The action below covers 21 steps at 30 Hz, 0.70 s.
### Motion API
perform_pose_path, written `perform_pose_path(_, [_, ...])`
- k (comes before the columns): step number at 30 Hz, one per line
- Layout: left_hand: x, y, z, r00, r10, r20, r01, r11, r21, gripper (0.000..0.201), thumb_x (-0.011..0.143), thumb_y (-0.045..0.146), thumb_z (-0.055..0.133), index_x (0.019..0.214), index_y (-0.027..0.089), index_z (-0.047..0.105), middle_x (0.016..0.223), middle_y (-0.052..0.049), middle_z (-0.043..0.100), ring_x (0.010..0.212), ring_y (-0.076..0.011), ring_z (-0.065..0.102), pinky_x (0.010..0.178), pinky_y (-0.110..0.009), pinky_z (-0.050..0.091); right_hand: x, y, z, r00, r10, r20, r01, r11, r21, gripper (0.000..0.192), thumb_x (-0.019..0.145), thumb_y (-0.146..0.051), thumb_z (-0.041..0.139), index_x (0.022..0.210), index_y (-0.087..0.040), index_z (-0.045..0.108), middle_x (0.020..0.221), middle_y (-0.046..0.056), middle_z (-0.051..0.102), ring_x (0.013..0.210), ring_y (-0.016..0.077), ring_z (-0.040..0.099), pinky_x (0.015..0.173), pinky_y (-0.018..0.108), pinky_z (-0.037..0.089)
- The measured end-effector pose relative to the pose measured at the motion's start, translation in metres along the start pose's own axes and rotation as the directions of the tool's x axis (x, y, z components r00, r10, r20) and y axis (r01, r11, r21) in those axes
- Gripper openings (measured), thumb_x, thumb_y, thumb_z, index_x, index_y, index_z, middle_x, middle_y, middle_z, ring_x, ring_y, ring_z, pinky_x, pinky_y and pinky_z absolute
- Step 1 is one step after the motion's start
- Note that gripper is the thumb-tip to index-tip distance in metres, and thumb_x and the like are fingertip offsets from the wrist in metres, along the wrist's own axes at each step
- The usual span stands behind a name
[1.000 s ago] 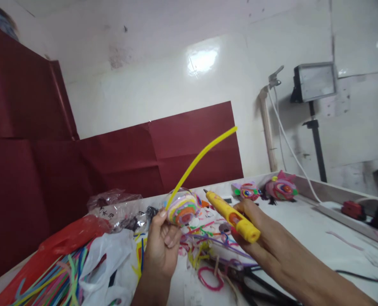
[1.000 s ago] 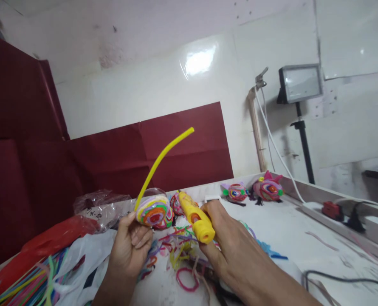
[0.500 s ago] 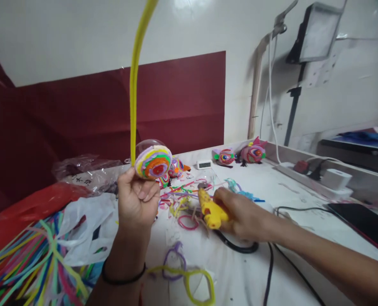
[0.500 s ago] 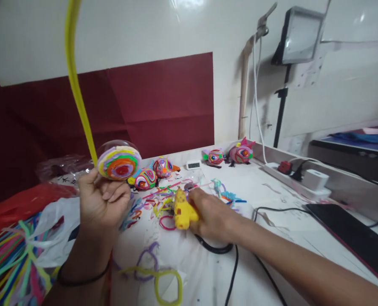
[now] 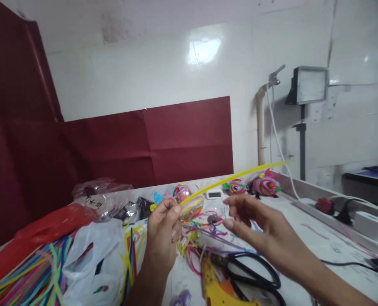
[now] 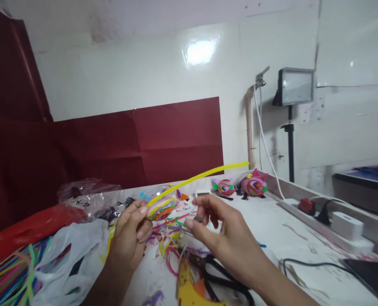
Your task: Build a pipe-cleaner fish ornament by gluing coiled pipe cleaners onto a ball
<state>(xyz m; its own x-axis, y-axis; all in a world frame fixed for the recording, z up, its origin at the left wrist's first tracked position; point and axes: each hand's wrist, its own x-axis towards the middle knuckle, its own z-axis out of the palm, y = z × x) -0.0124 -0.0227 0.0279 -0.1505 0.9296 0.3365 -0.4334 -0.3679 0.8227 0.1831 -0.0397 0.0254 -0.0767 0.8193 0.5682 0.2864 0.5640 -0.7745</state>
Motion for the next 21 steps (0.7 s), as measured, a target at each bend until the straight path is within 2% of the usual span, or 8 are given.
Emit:
perform_pose_path(3, [-0.004,-0.002,0.006,1.0,-0.004,-0.004,0.004,0.996,0.085,0.03,0.061,0.031,0.075,0.067,0.017,0.049,0.046,0.012,0.034,0.034,0.0013,0.021,0.035,-0.012,0.014,0.019,-0.014,0.003,0.99,0.135,-0.032,-0.115,0.925,0.362,0.048,0.065,-0.05,0.075,0.096,-0.018,0.057,0.072,-0.001,0.055,0.063,0.0138,0.051,0.056,0.026,0.041])
perform_pose_path(6, [-0.005,-0.005,0.009,1.0,-0.018,-0.007,0.019,0.989,0.146,0.029,0.061,0.031,0.074,0.067,0.017,0.05,0.047,0.011,0.037,0.036,0.0008,0.023,0.037,-0.013,0.015,0.029,-0.013,0.011,0.985,0.172,-0.018,-0.137,0.836,0.531,0.05,0.058,-0.045,0.082,0.094,-0.017,0.061,0.063,-0.004,0.054,0.055,0.0096,0.045,0.049,0.022,0.035])
perform_pose_path(12, [-0.005,-0.013,0.007,0.999,-0.044,-0.012,0.045,0.98,0.196,0.028,0.063,0.031,0.073,0.067,0.018,0.048,0.044,0.012,0.033,0.036,-0.0002,0.021,0.038,-0.013,0.017,0.033,-0.003,0.013,0.984,0.177,-0.031,-0.134,0.836,0.532,0.031,0.057,-0.039,0.083,0.067,-0.014,0.07,0.065,0.002,0.065,0.061,0.0129,0.052,0.058,0.026,0.039])
perform_pose_path(21, [-0.005,-0.012,0.007,0.998,-0.057,0.009,0.055,0.985,0.164,0.03,0.063,0.033,0.075,0.072,0.017,0.051,0.048,0.011,0.037,0.035,0.0009,0.023,0.038,-0.013,0.018,0.039,0.008,0.017,0.982,0.189,-0.024,-0.139,0.797,0.588,0.03,0.052,-0.038,0.085,0.064,-0.015,0.07,0.063,0.001,0.064,0.061,0.015,0.054,0.056,0.027,0.04])
